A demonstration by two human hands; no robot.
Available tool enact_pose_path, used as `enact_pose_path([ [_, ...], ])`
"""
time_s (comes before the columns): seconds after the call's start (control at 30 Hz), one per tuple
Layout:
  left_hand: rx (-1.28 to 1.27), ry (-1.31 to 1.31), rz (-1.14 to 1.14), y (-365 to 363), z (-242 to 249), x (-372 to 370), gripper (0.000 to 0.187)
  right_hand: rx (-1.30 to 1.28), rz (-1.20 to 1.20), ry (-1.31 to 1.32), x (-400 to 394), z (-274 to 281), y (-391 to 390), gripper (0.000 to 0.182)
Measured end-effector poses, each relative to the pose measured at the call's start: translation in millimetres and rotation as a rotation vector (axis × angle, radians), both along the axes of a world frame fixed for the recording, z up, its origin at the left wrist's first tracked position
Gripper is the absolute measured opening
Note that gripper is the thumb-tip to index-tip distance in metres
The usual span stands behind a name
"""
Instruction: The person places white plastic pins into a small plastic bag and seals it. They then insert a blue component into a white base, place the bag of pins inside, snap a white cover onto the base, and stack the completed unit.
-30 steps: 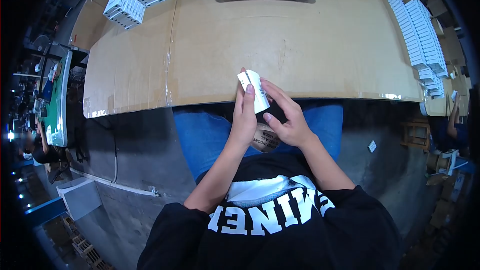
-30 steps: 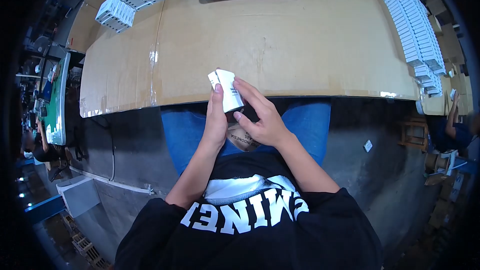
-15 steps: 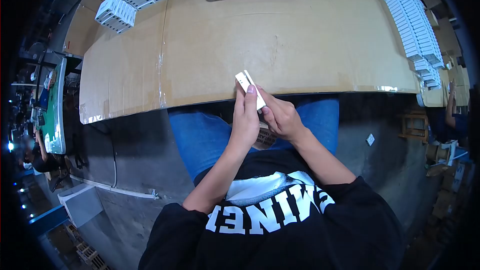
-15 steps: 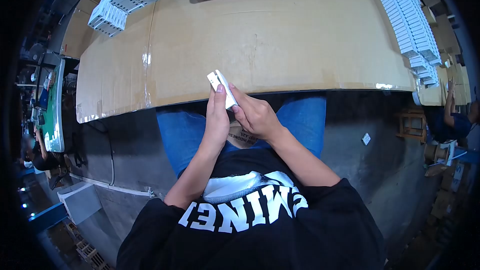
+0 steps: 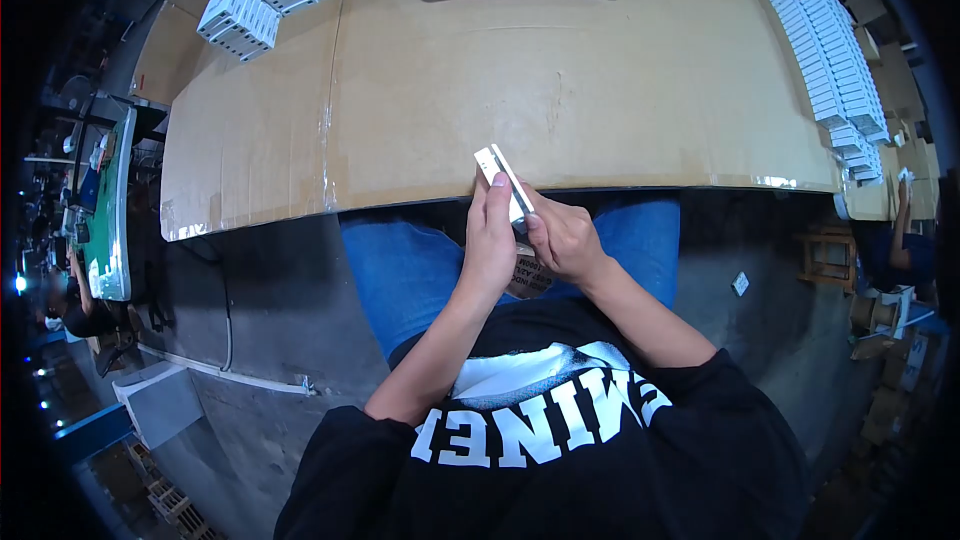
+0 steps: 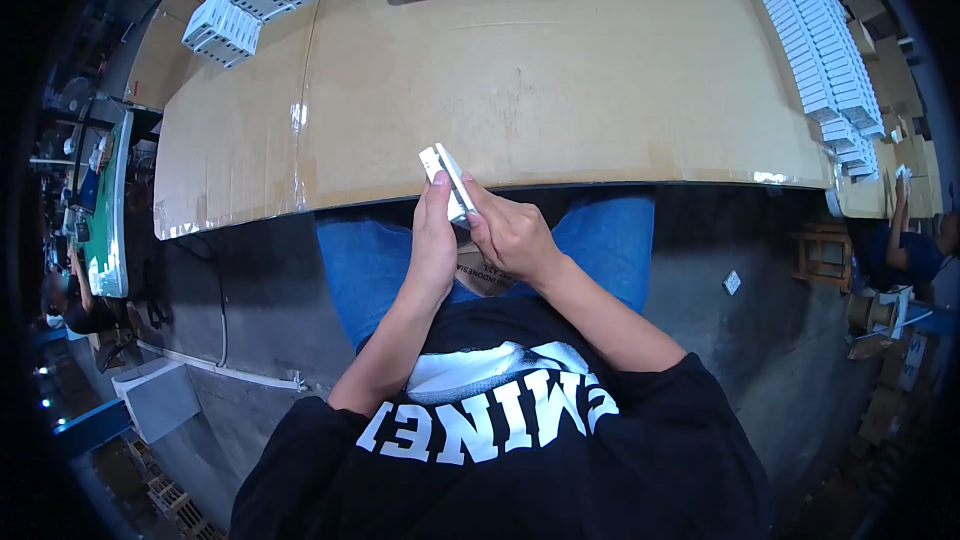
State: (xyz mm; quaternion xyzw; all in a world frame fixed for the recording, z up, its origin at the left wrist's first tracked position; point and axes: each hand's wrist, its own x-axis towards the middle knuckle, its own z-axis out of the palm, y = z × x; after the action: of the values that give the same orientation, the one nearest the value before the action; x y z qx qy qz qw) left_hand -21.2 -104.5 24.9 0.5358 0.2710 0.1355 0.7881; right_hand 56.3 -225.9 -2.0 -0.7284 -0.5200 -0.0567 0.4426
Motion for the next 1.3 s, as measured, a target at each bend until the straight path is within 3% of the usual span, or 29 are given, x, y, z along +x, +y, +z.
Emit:
enact_pose_path([
  [0.2,-0.123,-0.066,0.004,20.6,10.0,1.0,0.049,0.06,0.078,0.341,5.8,22.6,8.5,0.044],
  [0.27,0.157,-0.159,-0.061,23.6,19.8,-1.8,0.074,0.1,0.057,0.655,11.1,24.9,9.2,0.046],
  [0.3,0.28,-0.197,-0.131,29.3,16.6,-3.0,0.105,0.097,0.003,0.839,11.2,29.8,10.6,0.046],
  [0.33,0.281,-0.197,-0.133,29.3,14.8,-4.2,0.105,0.099,0.001,0.84,11.6,37.0,9.8,0.046],
  [0.4,0.5,-0.252,-0.207,27.8,15.0,-3.9,0.112,0.011,0.037,1.242,14.6,58.1,6.3,0.044],
  [0.47,0.456,-0.27,-0.232,26.6,13.3,-2.5,0.119,0.023,0.037,1.244,11.4,68.1,7.4,0.044],
  [0.57,0.54,-0.336,-0.18,27.8,13.1,-1.8,0.112,0.128,0.102,1.25,8.1,62.8,8.2,0.048],
  [0.63,0.002,-0.435,-0.074,25.2,10.4,-2.1,0.098,0.358,0.133,1.155,-0.6,52.4,11.9,0.052],
  [0.67,0.005,-0.435,-0.072,23.2,10.1,-2.8,0.098,0.359,0.138,1.155,-3.4,49.0,12.7,0.052],
  [0.73,0.097,-0.195,-0.105,15.3,19.8,-1.5,0.094,0.279,0.198,0.941,-8.4,43.4,14.0,0.055],
  [0.77,0.121,-0.222,-0.061,9.5,18.9,0.9,0.091,0.194,0.113,0.715,-8.8,41.7,14.2,0.056],
  [1.0,0.171,-0.359,0.112,-7.7,22.8,5.1,0.094,0.241,-0.018,0.697,-35.6,51.4,21.7,0.052],
  [1.3,0.205,-0.436,0.026,-1.4,22.1,0.2,0.099,0.26,-0.054,0.475,-41.7,49.4,24.2,0.047],
])
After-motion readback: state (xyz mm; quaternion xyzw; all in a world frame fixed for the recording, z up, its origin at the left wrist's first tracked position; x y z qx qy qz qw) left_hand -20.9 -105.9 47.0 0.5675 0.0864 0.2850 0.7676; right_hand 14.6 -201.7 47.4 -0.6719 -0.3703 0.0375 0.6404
